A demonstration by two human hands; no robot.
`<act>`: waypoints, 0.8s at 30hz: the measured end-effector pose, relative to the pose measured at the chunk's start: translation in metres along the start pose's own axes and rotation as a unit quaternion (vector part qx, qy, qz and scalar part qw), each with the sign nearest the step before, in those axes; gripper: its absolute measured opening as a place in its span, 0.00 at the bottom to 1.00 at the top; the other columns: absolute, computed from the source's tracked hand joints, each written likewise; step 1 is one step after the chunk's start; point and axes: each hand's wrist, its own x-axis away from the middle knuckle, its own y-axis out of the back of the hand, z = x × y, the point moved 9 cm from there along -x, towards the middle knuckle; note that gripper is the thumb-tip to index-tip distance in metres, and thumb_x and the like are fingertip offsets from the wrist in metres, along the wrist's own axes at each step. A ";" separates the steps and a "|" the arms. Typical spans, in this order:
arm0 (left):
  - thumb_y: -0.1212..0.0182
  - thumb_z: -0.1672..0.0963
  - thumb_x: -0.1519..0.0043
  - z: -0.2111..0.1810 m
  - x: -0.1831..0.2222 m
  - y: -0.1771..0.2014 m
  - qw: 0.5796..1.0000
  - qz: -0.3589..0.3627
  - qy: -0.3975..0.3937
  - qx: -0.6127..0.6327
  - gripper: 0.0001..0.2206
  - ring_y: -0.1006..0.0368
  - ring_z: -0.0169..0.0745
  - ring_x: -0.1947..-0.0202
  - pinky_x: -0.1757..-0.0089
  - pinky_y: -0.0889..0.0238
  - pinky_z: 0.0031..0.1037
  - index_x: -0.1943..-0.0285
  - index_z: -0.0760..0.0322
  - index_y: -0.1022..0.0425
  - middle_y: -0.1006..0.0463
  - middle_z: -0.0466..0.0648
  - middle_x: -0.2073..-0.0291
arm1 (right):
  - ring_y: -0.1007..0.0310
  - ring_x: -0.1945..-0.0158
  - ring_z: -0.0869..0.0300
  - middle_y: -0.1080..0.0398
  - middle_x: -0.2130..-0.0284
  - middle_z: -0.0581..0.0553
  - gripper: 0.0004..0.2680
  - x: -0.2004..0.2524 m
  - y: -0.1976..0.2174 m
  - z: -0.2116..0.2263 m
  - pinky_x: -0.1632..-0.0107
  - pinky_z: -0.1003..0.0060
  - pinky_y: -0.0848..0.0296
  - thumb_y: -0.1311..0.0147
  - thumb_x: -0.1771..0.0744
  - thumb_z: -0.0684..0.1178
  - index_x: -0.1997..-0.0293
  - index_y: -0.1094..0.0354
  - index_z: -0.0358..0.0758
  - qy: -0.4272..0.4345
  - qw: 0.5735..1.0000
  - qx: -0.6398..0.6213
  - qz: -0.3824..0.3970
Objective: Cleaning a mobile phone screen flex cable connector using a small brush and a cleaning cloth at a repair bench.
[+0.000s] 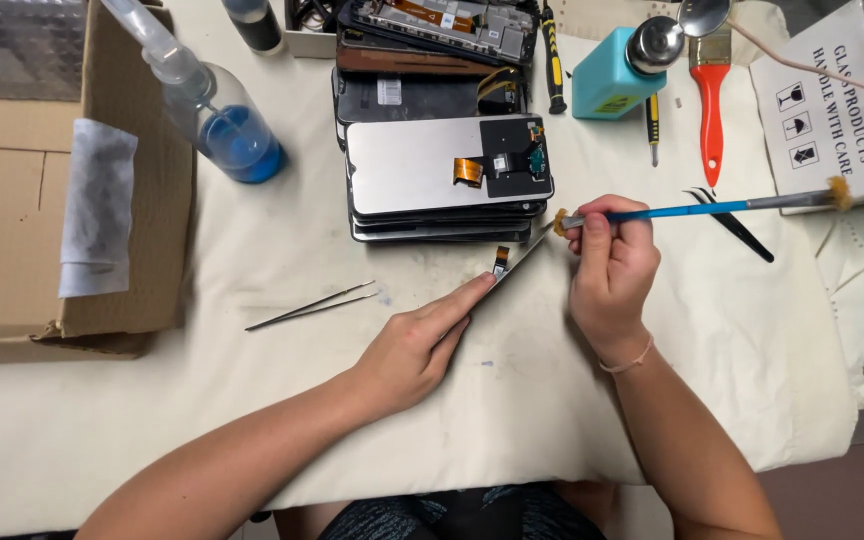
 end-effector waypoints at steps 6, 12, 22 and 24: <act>0.54 0.63 0.31 -0.005 -0.001 0.001 1.000 -0.005 -0.013 -0.005 0.20 0.36 0.55 0.32 0.39 0.36 0.44 0.28 0.64 0.36 0.34 0.56 0.30 | 0.36 0.75 0.60 0.32 0.77 0.42 0.07 -0.006 -0.003 0.009 0.65 0.67 0.30 0.57 0.25 0.43 0.56 0.35 0.30 0.001 0.998 0.040 0.045; 0.55 0.64 0.31 -0.007 0.001 -0.002 1.000 0.011 -0.016 -0.023 0.20 0.33 0.55 0.34 0.41 0.34 0.44 0.28 0.66 0.36 0.31 0.58 0.32 | 0.34 0.75 0.55 0.33 0.79 0.41 0.07 -0.005 -0.001 0.014 0.65 0.62 0.29 0.55 0.25 0.42 0.57 0.33 0.32 0.033 0.993 0.099 0.050; 0.55 0.64 0.31 -0.006 0.002 -0.004 1.000 0.006 -0.014 -0.025 0.20 0.31 0.56 0.36 0.42 0.33 0.43 0.28 0.66 0.35 0.29 0.59 0.35 | 0.39 0.77 0.57 0.37 0.80 0.44 0.06 0.005 -0.003 0.020 0.68 0.64 0.32 0.53 0.26 0.40 0.60 0.31 0.33 0.050 0.994 0.090 0.021; 0.54 0.64 0.31 -0.006 0.002 -0.004 1.000 0.002 -0.016 -0.022 0.20 0.31 0.57 0.36 0.42 0.33 0.44 0.28 0.67 0.35 0.29 0.59 0.35 | 0.39 0.76 0.57 0.37 0.79 0.43 0.07 0.005 0.002 0.017 0.68 0.65 0.32 0.53 0.26 0.41 0.59 0.31 0.32 0.053 0.994 0.093 0.012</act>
